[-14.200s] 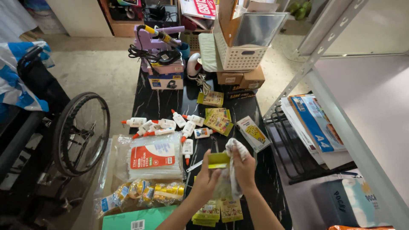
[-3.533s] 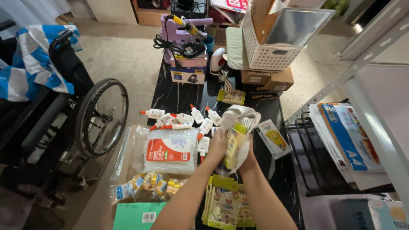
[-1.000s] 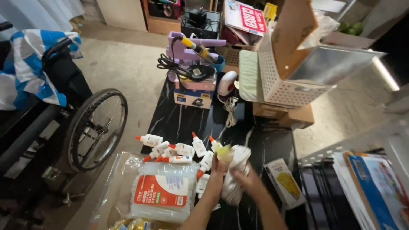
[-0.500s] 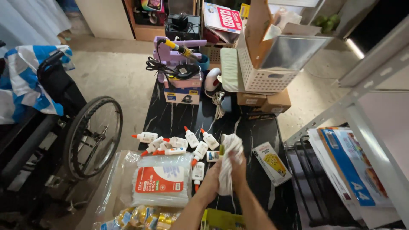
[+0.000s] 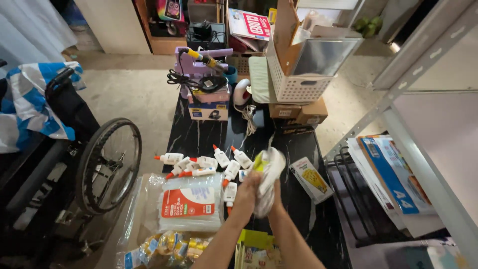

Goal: Organizing stationery items and cleaning shelves.

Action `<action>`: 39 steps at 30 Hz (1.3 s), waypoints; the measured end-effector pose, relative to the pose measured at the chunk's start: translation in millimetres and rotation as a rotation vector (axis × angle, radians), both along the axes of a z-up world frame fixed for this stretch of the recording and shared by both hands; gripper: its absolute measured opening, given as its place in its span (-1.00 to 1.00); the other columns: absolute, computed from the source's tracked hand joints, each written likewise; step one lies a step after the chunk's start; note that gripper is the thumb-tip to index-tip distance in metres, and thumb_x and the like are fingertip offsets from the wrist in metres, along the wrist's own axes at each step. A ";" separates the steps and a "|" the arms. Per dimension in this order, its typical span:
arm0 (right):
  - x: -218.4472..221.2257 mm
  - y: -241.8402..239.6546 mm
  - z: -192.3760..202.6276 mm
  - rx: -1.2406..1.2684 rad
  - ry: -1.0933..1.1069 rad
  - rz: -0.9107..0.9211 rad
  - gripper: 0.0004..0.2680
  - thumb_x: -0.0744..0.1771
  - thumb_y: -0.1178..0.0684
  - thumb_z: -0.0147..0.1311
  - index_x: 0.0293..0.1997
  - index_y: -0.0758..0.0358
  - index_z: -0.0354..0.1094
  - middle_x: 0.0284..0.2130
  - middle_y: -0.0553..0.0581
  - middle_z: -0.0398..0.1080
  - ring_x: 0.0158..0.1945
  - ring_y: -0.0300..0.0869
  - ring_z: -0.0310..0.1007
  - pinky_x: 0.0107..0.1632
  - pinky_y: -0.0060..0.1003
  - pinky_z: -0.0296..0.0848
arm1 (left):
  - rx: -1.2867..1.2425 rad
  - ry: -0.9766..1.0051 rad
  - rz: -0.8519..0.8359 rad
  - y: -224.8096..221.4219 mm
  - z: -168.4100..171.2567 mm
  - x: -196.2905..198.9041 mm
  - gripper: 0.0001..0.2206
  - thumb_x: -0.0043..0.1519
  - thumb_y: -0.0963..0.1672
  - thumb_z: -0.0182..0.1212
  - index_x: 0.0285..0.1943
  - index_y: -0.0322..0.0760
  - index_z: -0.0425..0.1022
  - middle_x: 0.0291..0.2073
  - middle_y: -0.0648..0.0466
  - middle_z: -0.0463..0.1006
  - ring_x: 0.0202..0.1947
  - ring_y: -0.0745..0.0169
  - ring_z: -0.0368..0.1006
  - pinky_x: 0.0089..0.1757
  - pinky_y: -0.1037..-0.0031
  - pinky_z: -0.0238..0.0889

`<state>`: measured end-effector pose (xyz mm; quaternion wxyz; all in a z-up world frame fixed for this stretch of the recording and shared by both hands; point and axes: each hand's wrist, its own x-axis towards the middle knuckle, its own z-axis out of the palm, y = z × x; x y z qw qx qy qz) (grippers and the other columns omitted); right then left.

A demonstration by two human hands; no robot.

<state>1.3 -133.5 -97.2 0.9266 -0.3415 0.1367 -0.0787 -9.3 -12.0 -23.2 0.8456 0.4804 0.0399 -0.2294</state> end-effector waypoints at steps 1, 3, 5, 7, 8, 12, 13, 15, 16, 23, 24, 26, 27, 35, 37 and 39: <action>-8.1 2.9 9.7 0.341 0.070 0.084 -0.52 0.29 -0.30 -0.06 0.19 0.28 0.34 0.01 0.25 0.46 0.02 0.05 0.49 0.04 -0.09 0.50 | -0.035 -0.215 0.015 -4.1 16.4 0.4 -0.63 0.49 -0.01 -0.03 0.13 -0.41 0.55 -0.06 0.02 0.56 -0.02 0.26 0.44 0.02 0.44 0.34; -25.1 17.6 22.3 0.022 -0.166 -0.043 -0.61 0.34 -0.15 0.00 0.24 0.25 0.31 0.05 0.14 0.44 0.06 -0.08 0.47 0.08 -0.19 0.48 | -0.377 -0.385 0.042 -3.6 2.9 15.0 -0.69 0.62 -0.05 -0.05 0.00 -0.38 0.50 -0.13 0.03 0.52 -0.07 0.25 0.42 0.07 0.39 0.37; -35.9 16.3 24.4 -0.293 -0.398 -0.153 -0.68 0.39 0.01 0.05 0.29 0.21 0.27 0.08 0.02 0.42 0.10 -0.21 0.45 0.12 -0.29 0.47 | -0.715 -0.544 0.073 5.7 5.6 19.3 -0.62 0.76 -0.09 -0.06 -0.14 -0.35 0.46 -0.21 0.04 0.48 -0.12 0.24 0.40 0.12 0.33 0.39; -30.5 -4.3 21.0 -0.680 -0.055 -0.244 -0.80 0.40 0.11 0.02 0.07 0.40 0.43 -0.10 0.14 0.53 -0.08 -0.15 0.52 -0.02 -0.22 0.53 | 0.219 -0.325 0.313 20.7 29.7 23.2 -0.64 0.51 -0.07 -0.10 0.15 -0.45 0.55 -0.15 -0.01 0.65 -0.16 0.29 0.51 -0.13 0.45 0.42; -33.0 -12.8 37.5 -0.680 -0.058 -0.246 -0.80 0.40 0.11 0.02 0.07 0.40 0.43 -0.10 0.14 0.53 -0.08 -0.15 0.52 -0.02 -0.22 0.53 | 0.219 -0.329 0.313 23.7 40.9 21.4 -0.64 0.51 -0.07 -0.10 0.15 -0.45 0.55 -0.15 -0.01 0.65 -0.16 0.29 0.51 -0.13 0.45 0.42; -39.0 -39.0 64.7 -0.512 0.296 -0.262 -0.77 0.46 0.00 -0.05 0.00 0.40 0.44 -0.22 0.18 0.48 -0.24 -0.09 0.45 -0.20 -0.15 0.45 | 0.189 0.031 0.079 23.1 94.9 -3.7 -0.52 0.35 -0.02 -0.14 0.49 -0.03 0.19 0.03 -0.06 0.55 -0.12 0.22 0.52 -0.17 0.40 0.41; -38.8 -42.2 61.7 -0.451 0.215 -0.309 -0.82 0.42 0.07 -0.03 -0.01 0.35 0.45 -0.18 0.10 0.51 -0.18 -0.18 0.51 -0.16 -0.24 0.48 | 0.201 0.188 0.021 21.1 111.1 -14.0 -0.50 0.37 0.07 -0.23 0.53 0.10 0.11 0.12 -0.02 0.48 -0.08 0.18 0.53 -0.17 0.36 0.42; -42.1 -40.6 52.5 -0.495 0.135 -0.367 -0.82 0.40 0.11 0.02 0.02 0.39 0.45 -0.14 0.13 0.51 -0.15 -0.17 0.51 -0.12 -0.25 0.49 | 0.048 0.112 0.128 5.1 78.1 -16.3 -0.49 0.41 0.08 -0.21 0.53 -0.04 0.13 0.19 -0.06 0.46 0.01 0.19 0.51 -0.07 0.41 0.42; -44.1 -40.0 47.8 -0.539 0.054 -0.420 -0.81 0.38 0.15 0.07 0.05 0.44 0.45 -0.10 0.17 0.50 -0.12 -0.15 0.50 -0.08 -0.26 0.50 | -0.107 0.036 0.239 -3.1 61.5 -18.0 -0.47 0.44 0.10 -0.18 0.53 -0.18 0.16 0.27 -0.11 0.44 0.10 0.19 0.49 0.02 0.46 0.41; -85.4 -11.1 153.7 -0.147 0.232 -0.196 -0.72 0.36 0.01 -0.05 0.18 0.25 0.32 -0.04 0.21 0.50 -0.07 -0.04 0.58 -0.05 -0.13 0.61 | 0.222 0.003 0.260 -1.8 83.2 -2.9 -0.49 0.35 -0.04 -0.05 0.52 -0.06 0.05 0.23 0.01 0.38 0.08 0.17 0.45 0.00 0.38 0.41; -92.2 -5.8 158.5 -0.086 0.167 0.039 -0.70 0.34 -0.05 -0.08 0.15 0.23 0.35 -0.06 0.18 0.52 -0.09 -0.05 0.59 -0.06 -0.15 0.61 | 0.010 -0.014 0.162 -3.0 66.3 4.7 -0.51 0.36 -0.06 -0.06 0.51 -0.17 0.13 0.19 -0.11 0.40 0.02 0.11 0.47 -0.06 0.35 0.46; -94.2 3.1 154.4 -0.021 0.103 0.282 -0.67 0.32 -0.11 -0.10 0.12 0.21 0.38 -0.09 0.15 0.55 -0.11 -0.07 0.59 -0.06 -0.16 0.60 | -0.201 -0.035 0.074 -6.7 47.9 9.3 -0.52 0.37 -0.08 -0.07 0.49 -0.28 0.21 0.16 -0.22 0.43 -0.04 0.05 0.49 -0.12 0.32 0.50; -91.1 5.7 145.0 0.017 0.071 0.252 -0.69 0.36 -0.13 -0.06 0.14 0.21 0.39 -0.17 0.12 0.53 -0.18 -0.11 0.56 -0.15 -0.19 0.58 | -0.179 -0.020 0.012 -10.5 46.1 5.7 -0.51 0.38 -0.10 -0.05 0.54 -0.22 0.21 0.18 -0.22 0.41 -0.11 0.12 0.43 -0.17 0.41 0.45; -83.0 15.7 137.3 0.100 0.205 0.213 -0.71 0.41 -0.14 -0.02 0.15 0.21 0.39 -0.23 0.08 0.47 -0.26 -0.17 0.51 -0.30 -0.27 0.57 | 0.532 -0.574 0.304 -18.8 61.7 -25.2 -0.43 0.39 -0.09 0.09 0.59 -0.23 0.04 0.43 -0.21 0.13 0.35 -0.07 0.08 0.26 0.20 -0.04; -87.0 22.0 149.4 -0.070 0.004 0.245 -0.69 0.37 -0.05 -0.02 0.25 0.15 0.32 0.00 0.10 0.45 -0.05 -0.17 0.54 -0.09 -0.27 0.62 | 0.480 -0.783 0.280 -17.3 68.2 -30.8 -0.61 0.41 -0.05 0.03 0.42 -0.15 0.35 0.38 -0.16 0.33 0.42 -0.03 0.24 0.42 0.22 0.05; -82.1 20.1 151.7 0.025 0.073 0.236 -0.65 0.39 -0.14 -0.03 0.27 0.18 0.30 0.02 0.15 0.43 -0.08 -0.14 0.53 -0.13 -0.26 0.60 | 0.671 -0.767 0.107 -7.1 108.3 -50.3 -0.53 0.33 -0.05 0.12 0.45 -0.14 0.30 0.44 -0.15 0.21 0.45 -0.14 0.02 0.36 0.07 -0.16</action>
